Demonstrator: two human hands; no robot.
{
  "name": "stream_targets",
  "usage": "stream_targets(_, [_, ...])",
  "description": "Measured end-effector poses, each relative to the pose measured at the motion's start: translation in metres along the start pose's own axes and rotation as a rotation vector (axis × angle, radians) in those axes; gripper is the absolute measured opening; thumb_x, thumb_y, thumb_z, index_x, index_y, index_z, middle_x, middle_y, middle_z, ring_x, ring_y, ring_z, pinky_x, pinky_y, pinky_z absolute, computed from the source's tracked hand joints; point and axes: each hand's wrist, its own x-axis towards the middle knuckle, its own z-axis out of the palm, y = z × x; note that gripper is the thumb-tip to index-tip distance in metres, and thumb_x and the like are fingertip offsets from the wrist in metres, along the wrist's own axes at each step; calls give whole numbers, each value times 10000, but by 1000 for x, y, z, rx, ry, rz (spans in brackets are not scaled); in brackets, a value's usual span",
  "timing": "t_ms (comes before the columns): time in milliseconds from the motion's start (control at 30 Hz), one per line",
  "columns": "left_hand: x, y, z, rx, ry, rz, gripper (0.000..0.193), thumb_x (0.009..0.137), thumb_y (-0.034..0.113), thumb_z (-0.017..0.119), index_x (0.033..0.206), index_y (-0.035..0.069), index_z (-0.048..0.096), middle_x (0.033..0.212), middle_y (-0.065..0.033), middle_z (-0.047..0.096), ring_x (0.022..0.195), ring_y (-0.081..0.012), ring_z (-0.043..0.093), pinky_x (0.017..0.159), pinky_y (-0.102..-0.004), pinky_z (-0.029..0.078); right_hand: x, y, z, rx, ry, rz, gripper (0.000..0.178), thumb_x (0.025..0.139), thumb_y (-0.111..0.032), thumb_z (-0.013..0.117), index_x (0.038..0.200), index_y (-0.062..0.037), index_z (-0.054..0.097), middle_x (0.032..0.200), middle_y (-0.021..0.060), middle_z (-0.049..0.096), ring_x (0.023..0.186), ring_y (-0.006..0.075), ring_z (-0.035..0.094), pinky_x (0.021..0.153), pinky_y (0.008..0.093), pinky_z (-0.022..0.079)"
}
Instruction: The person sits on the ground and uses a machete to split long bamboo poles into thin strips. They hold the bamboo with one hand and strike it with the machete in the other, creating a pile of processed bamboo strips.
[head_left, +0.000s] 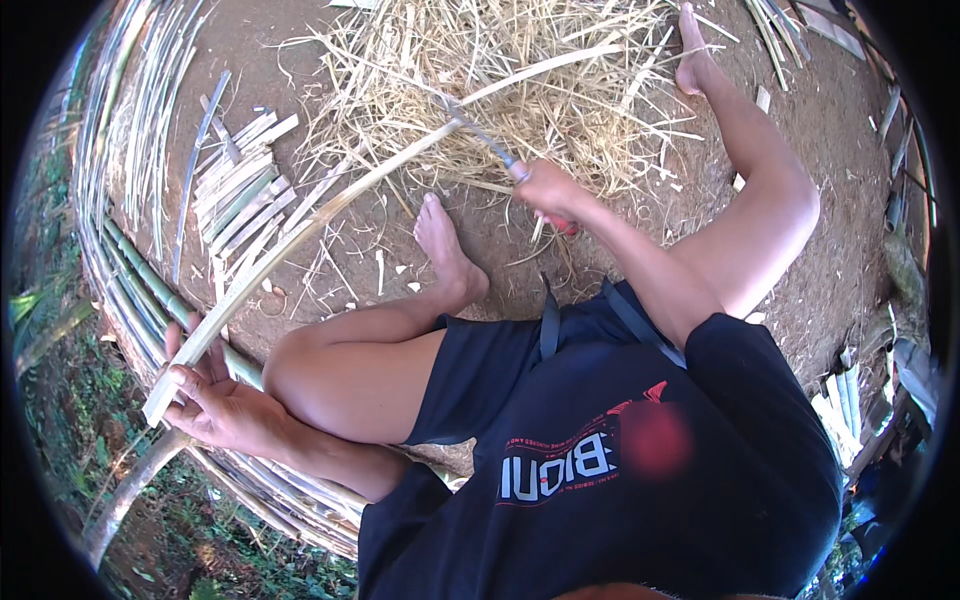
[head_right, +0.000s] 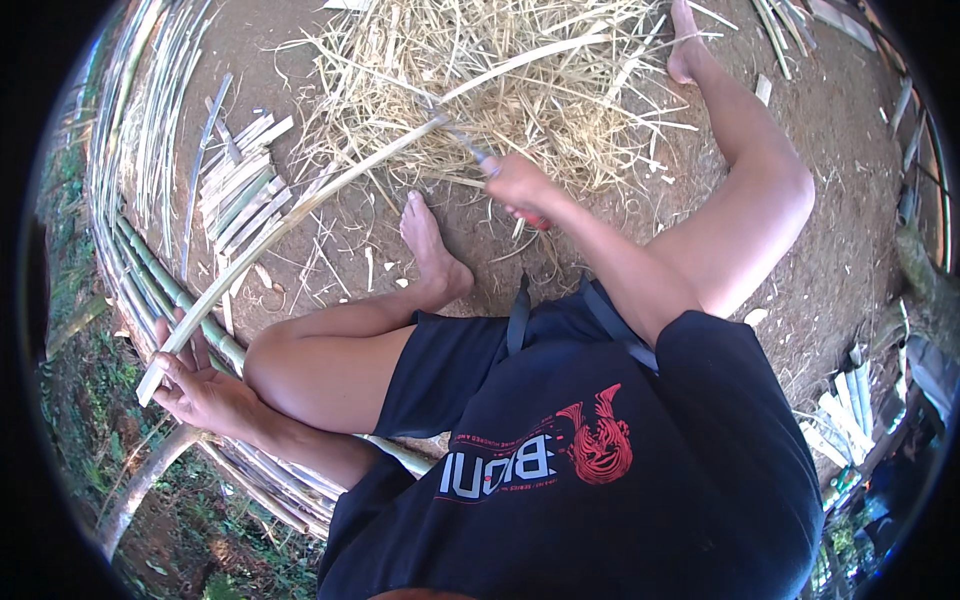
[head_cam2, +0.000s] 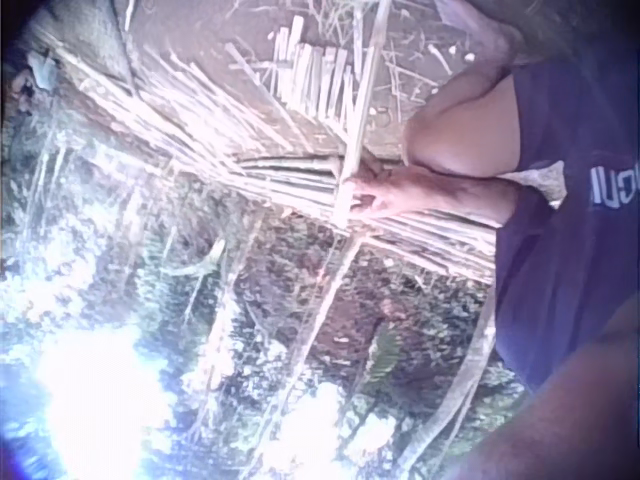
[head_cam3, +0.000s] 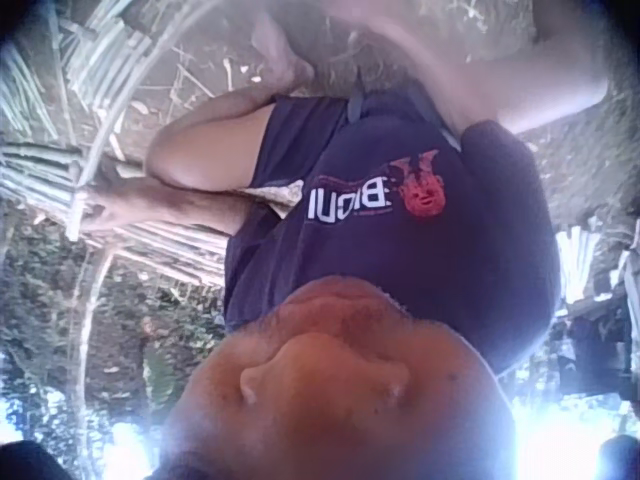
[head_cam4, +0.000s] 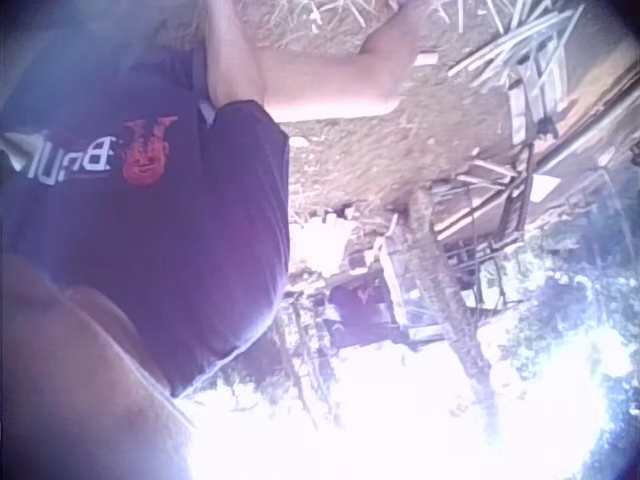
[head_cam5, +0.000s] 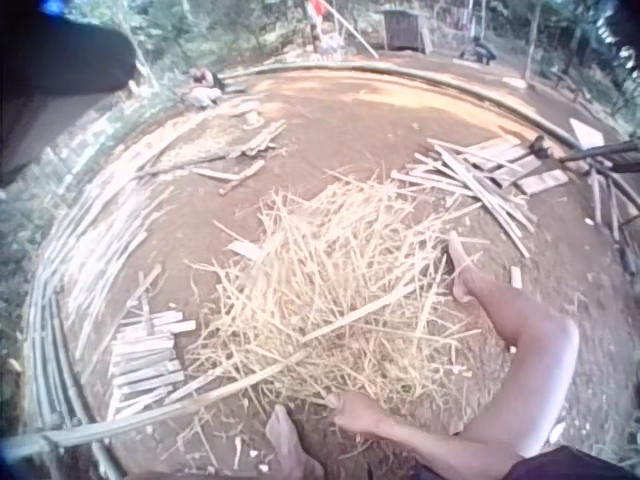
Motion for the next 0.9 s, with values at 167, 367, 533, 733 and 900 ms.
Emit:
stream_targets(167, [-4,3,11,81,42,7,342,990,198,510,1079,-78,329,1042,-328,599,946,-424,662,736,-407,647,-37,-11,56,-309,83,-579,170,768,-143,615,897,-33,600,758,197,641,699,352,644,684,446,508])
stream_targets(367, [2,-1,11,79,32,17,340,988,192,512,1085,-73,322,1028,-317,596,937,-430,661,729,-404,653,42,42,18,-325,164,-277,133,811,-125,570,902,-33,600,781,182,663,724,349,652,696,447,519])
stream_targets(533, [5,-5,16,75,21,25,352,985,202,519,1096,-76,334,1011,-289,604,937,-419,663,711,-388,657,-6,10,36,-344,138,-464,57,805,-91,556,822,-42,580,735,171,643,707,323,655,690,461,518])
stream_targets(733, [15,-11,11,43,-18,26,351,978,201,534,1097,-74,350,1016,-268,614,961,-411,658,734,-379,654,41,32,0,-360,194,-166,110,850,-88,537,915,-52,618,773,147,653,700,265,655,672,429,532])
stream_targets(900, [7,-3,12,89,30,-5,326,988,195,511,1083,-72,350,1026,-271,610,953,-403,662,751,-384,652,8,30,32,-393,192,-343,152,828,-81,558,959,-43,625,755,136,653,702,285,664,681,440,546])
